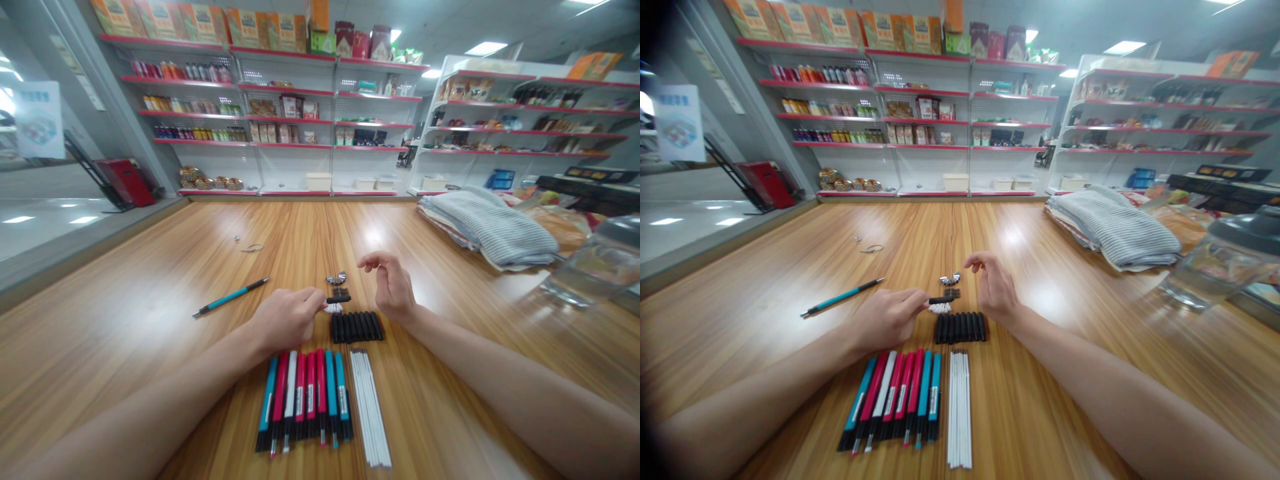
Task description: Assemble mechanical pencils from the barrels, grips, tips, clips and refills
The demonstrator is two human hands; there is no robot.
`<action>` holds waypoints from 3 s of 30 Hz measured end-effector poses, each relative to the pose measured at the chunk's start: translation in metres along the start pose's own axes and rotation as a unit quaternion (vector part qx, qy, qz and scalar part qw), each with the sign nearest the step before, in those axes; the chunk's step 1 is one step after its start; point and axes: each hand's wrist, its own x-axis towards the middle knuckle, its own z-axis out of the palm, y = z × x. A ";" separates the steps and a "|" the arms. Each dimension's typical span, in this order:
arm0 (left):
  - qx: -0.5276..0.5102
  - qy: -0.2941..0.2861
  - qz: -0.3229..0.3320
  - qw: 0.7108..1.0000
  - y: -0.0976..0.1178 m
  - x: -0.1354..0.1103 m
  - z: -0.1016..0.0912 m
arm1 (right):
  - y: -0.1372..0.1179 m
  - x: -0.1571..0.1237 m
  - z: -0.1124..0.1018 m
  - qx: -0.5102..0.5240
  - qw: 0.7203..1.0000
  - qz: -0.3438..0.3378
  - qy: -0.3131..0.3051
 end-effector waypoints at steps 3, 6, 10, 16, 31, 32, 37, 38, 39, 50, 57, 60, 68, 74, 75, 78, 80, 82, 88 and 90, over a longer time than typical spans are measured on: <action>-0.001 0.004 -0.001 1.000 0.000 0.000 0.000 | 0.002 -0.001 0.002 0.028 1.000 -0.011 -0.003; -0.003 0.006 0.001 1.000 0.000 0.000 0.000 | 0.004 -0.002 0.002 0.066 0.997 -0.033 -0.022; -0.004 0.001 0.002 1.000 -0.001 0.000 -0.001 | 0.002 -0.004 0.001 0.081 0.994 -0.046 -0.056; -0.007 0.000 0.003 1.000 0.000 0.001 -0.002 | 0.001 -0.005 0.001 0.064 0.994 -0.037 -0.074; -0.002 0.001 0.000 1.000 0.000 0.000 0.000 | -0.008 0.000 -0.004 0.034 0.986 -0.087 -0.141; -0.001 0.003 0.002 1.000 0.000 0.000 0.000 | -0.010 0.000 -0.004 0.029 0.983 -0.091 -0.157; -0.003 0.002 0.003 1.000 0.000 0.000 0.001 | -0.015 0.002 -0.002 0.004 0.972 -0.111 -0.209; -0.004 0.003 0.004 1.000 0.000 0.000 0.001 | -0.015 0.001 -0.001 -0.001 0.971 -0.113 -0.212; -0.004 0.005 0.005 1.000 -0.001 0.000 0.002 | -0.014 0.001 0.000 -0.007 0.970 -0.115 -0.213; -0.007 0.004 0.008 1.000 -0.002 -0.001 0.004 | -0.013 0.001 0.006 -0.055 0.967 -0.125 -0.214; -0.005 0.015 0.008 1.000 -0.003 0.000 0.002 | -0.014 0.000 0.006 -0.048 0.971 -0.124 -0.200; -0.005 0.013 0.005 1.000 -0.003 0.000 0.001 | -0.014 0.000 0.005 -0.041 0.971 -0.112 -0.205; 0.003 0.002 0.006 1.000 -0.003 0.000 0.003 | -0.014 0.001 0.006 -0.052 0.969 -0.109 -0.214; -0.002 0.005 0.004 1.000 -0.003 0.000 0.003 | -0.013 0.001 0.006 -0.051 0.968 -0.099 -0.226; -0.002 0.005 0.003 1.000 -0.003 0.000 0.003 | -0.012 0.000 0.006 -0.053 0.967 -0.101 -0.230; -0.001 0.006 0.003 1.000 -0.003 0.000 0.003 | -0.013 0.000 0.006 -0.057 0.967 -0.103 -0.228; 0.001 0.005 0.005 1.000 -0.004 0.000 0.004 | -0.013 -0.001 0.006 -0.057 0.968 -0.095 -0.225; 0.002 0.003 0.005 1.000 -0.005 0.000 0.005 | -0.013 -0.001 0.006 -0.056 0.967 -0.091 -0.230; 0.003 0.000 0.008 1.000 -0.004 0.000 0.006 | -0.013 -0.001 0.007 -0.055 0.965 -0.096 -0.239; 0.005 0.004 0.006 1.000 -0.004 0.000 0.006 | -0.013 -0.001 0.007 -0.055 0.967 -0.095 -0.231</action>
